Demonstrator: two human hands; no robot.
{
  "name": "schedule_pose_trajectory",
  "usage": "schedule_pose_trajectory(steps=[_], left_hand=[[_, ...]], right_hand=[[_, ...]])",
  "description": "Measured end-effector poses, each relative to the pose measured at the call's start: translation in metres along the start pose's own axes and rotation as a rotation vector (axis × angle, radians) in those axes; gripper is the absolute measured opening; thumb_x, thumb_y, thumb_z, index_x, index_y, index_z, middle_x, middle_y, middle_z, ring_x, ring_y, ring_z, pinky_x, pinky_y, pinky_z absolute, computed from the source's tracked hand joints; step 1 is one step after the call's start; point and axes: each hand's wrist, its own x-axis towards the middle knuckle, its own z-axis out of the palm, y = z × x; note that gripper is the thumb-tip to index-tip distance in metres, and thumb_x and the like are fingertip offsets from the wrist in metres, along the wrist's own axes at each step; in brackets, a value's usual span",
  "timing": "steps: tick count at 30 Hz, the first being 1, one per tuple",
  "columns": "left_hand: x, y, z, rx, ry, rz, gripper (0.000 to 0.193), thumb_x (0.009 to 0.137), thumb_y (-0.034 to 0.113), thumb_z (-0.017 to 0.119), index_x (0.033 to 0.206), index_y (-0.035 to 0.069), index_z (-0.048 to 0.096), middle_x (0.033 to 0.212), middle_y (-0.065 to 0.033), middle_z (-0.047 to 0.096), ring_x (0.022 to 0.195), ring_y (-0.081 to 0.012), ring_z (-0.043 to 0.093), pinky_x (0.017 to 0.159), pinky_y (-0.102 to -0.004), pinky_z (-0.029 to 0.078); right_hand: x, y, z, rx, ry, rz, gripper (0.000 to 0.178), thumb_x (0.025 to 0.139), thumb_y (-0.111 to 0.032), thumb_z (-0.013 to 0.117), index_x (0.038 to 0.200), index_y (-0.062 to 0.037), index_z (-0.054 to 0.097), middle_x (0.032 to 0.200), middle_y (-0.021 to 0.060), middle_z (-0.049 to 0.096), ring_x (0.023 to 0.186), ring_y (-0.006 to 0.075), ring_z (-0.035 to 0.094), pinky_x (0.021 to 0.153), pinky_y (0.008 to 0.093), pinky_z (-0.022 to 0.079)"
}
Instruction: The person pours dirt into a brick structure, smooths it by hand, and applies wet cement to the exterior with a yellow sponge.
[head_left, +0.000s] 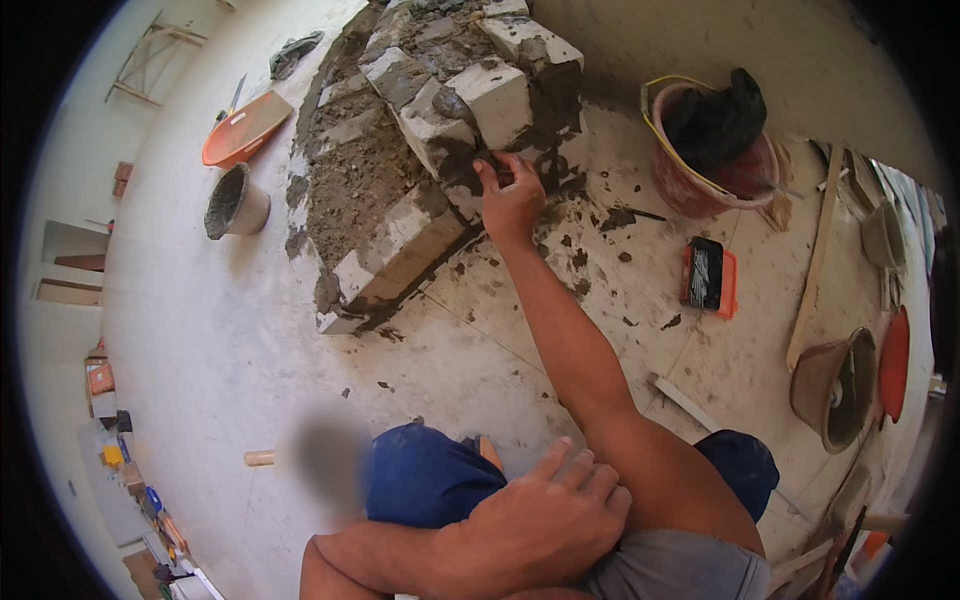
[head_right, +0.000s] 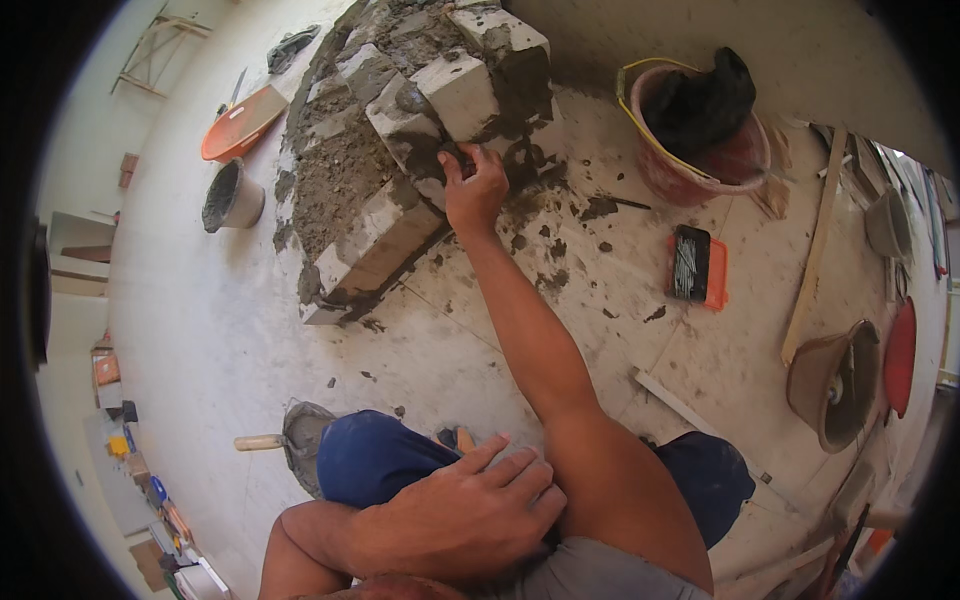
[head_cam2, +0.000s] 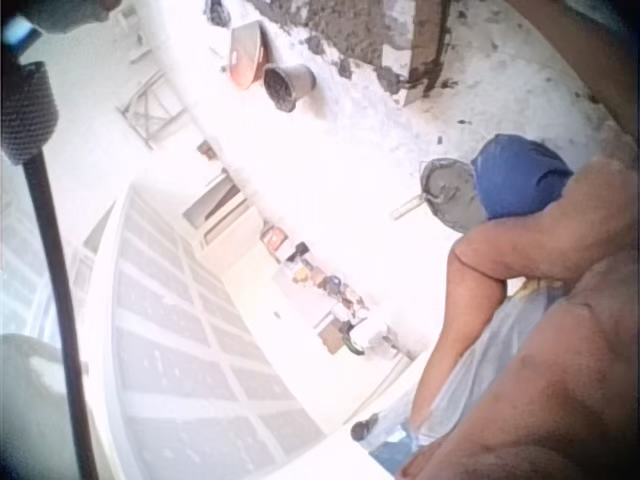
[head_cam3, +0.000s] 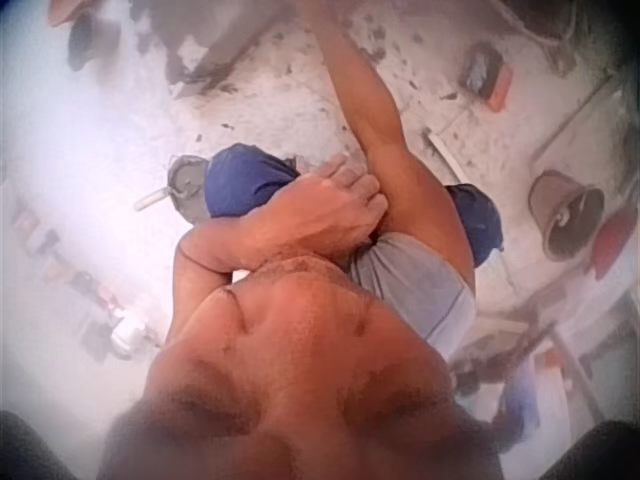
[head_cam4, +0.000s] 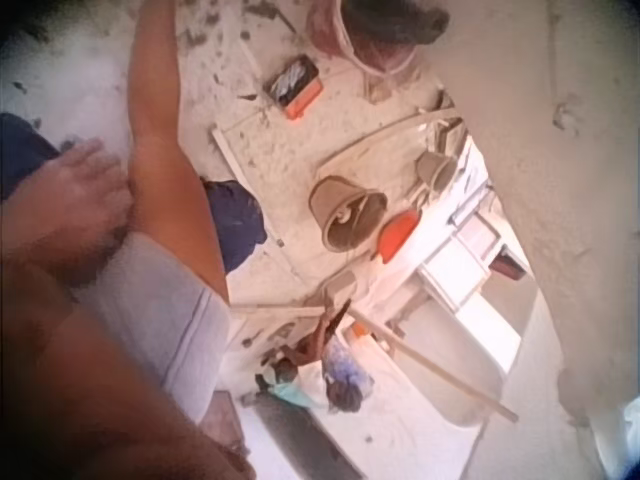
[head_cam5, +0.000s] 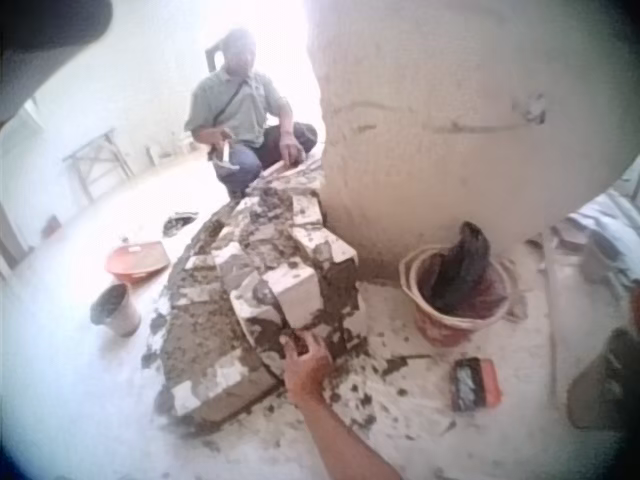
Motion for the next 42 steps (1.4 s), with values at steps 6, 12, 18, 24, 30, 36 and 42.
schedule_pose_trajectory(steps=[6,12,18,24,30,36,42], left_hand=[[0.000,0.000,0.000,0.006,-0.009,-0.030,0.023,0.093,0.021,0.064,0.103,0.000,0.065,0.108,-0.0145,0.066,0.111,-0.0287,0.068,0.106,-0.0480,0.052],[0.003,0.001,-0.001,0.023,-0.023,-0.033,0.025,0.093,0.021,0.065,0.104,0.000,0.065,0.111,-0.0151,0.066,0.114,-0.0291,0.068,0.106,-0.0481,0.052],[0.008,0.002,-0.010,-0.031,-0.030,-0.050,0.030,0.093,0.024,0.068,0.110,-0.001,0.064,0.117,-0.0166,0.065,0.118,-0.0303,0.067,0.108,-0.0464,0.051],[0.011,0.004,-0.016,-0.079,-0.075,-0.048,0.044,0.090,0.032,0.076,0.116,0.000,0.061,0.123,-0.0175,0.062,0.124,-0.0325,0.064,0.111,-0.0464,0.048],[0.011,0.003,-0.011,-0.085,-0.142,-0.060,0.049,0.088,0.033,0.080,0.118,-0.001,0.060,0.124,-0.0171,0.062,0.125,-0.0324,0.062,0.112,-0.0463,0.047],[0.012,0.003,-0.010,-0.082,-0.129,-0.054,0.045,0.088,0.031,0.080,0.114,0.000,0.060,0.121,-0.0168,0.062,0.122,-0.0317,0.063,0.110,-0.0458,0.047],[0.011,0.006,-0.011,-0.088,-0.132,-0.060,0.041,0.088,0.028,0.079,0.112,0.000,0.060,0.121,-0.0167,0.062,0.122,-0.0313,0.063,0.110,-0.0458,0.046]], right_hand=[[0.006,0.009,0.011,0.070,0.053,0.003,0.025,0.085,-0.017,0.093,0.090,-0.0008,0.075,0.083,0.0058,0.070,0.065,0.0174,0.063,0.064,0.0357,0.051],[0.013,0.007,0.014,0.088,0.038,0.155,0.027,0.084,-0.018,0.093,0.082,0.0002,0.073,0.070,0.0044,0.070,0.062,0.0147,0.062,0.063,0.0337,0.049],[0.022,0.002,0.019,0.095,0.050,0.304,0.033,0.082,-0.022,0.095,0.076,-0.0006,0.071,0.067,0.0044,0.069,0.062,0.0169,0.062,0.064,0.0361,0.049],[0.022,0.011,0.022,0.239,0.064,0.367,0.032,0.079,-0.021,0.096,0.077,-0.0015,0.071,0.066,0.0050,0.067,0.063,0.0201,0.063,0.065,0.0379,0.050],[0.007,0.026,0.023,0.237,0.070,0.229,0.027,0.079,-0.016,0.096,0.083,-0.0015,0.073,0.069,0.0045,0.066,0.063,0.0170,0.062,0.064,0.0351,0.049],[0.005,0.019,0.018,0.165,0.052,0.284,0.026,0.081,-0.016,0.094,0.082,-0.0015,0.073,0.071,0.0054,0.068,0.065,0.0164,0.061,0.064,0.0350,0.049],[-0.011,0.032,0.015,0.222,0.063,0.339,0.024,0.089,-0.015,0.090,0.087,-0.0004,0.072,0.075,0.0038,0.072,0.066,0.0109,0.062,0.064,0.0301,0.050]])
